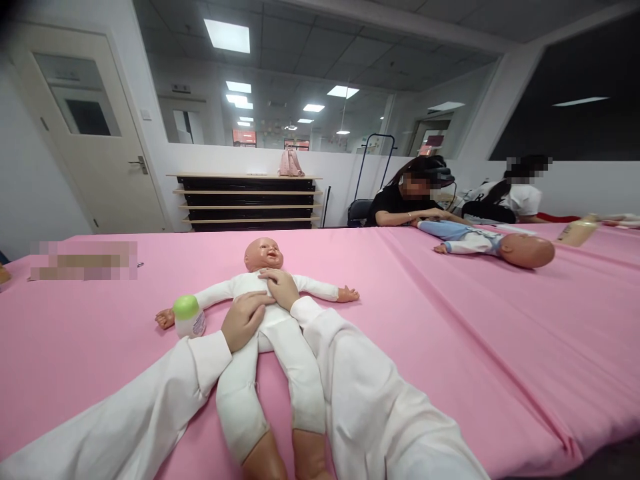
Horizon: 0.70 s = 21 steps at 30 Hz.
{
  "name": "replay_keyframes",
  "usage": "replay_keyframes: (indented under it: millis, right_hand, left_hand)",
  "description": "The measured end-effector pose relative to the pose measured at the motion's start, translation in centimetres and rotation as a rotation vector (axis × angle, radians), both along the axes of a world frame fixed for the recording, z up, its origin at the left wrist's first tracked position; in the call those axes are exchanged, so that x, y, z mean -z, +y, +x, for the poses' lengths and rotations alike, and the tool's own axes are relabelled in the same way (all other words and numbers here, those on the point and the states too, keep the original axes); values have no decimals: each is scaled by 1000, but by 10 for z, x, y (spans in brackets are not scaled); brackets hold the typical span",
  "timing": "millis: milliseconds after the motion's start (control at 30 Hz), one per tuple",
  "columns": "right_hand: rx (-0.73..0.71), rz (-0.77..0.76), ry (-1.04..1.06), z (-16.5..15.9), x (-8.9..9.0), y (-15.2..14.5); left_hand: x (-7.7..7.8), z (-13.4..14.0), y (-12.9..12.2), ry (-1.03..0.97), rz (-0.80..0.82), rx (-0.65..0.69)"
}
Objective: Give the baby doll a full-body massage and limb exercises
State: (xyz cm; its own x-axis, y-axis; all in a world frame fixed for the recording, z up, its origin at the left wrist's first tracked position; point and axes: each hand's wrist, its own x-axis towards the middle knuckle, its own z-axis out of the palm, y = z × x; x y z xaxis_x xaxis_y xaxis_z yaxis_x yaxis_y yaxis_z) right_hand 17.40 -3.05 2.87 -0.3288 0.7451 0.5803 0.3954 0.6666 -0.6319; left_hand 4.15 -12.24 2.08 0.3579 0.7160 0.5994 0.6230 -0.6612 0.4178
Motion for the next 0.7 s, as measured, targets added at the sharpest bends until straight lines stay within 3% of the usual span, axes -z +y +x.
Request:
replay_keyframes:
  millis: [167, 300, 433, 567, 700]
  right_hand:
    - [106, -57, -201, 4, -6, -13]
    - [127, -185, -449, -2, -12, -22]
    - [152, -180, -507, -8, -12, -29]
    - [211, -169, -493, -6, -10, -35]
    - [319, -211, -510, 3, -5, -35]
  left_hand:
    - [3, 0, 10, -8, -188, -305]
    - [-18, 2, 24, 43, -350, -362]
    - [-32, 7, 39, 32, -339, -381]
    - [-24, 8, 45, 30, -350, -438]
    - [-13, -9, 45, 40, -413, -535]
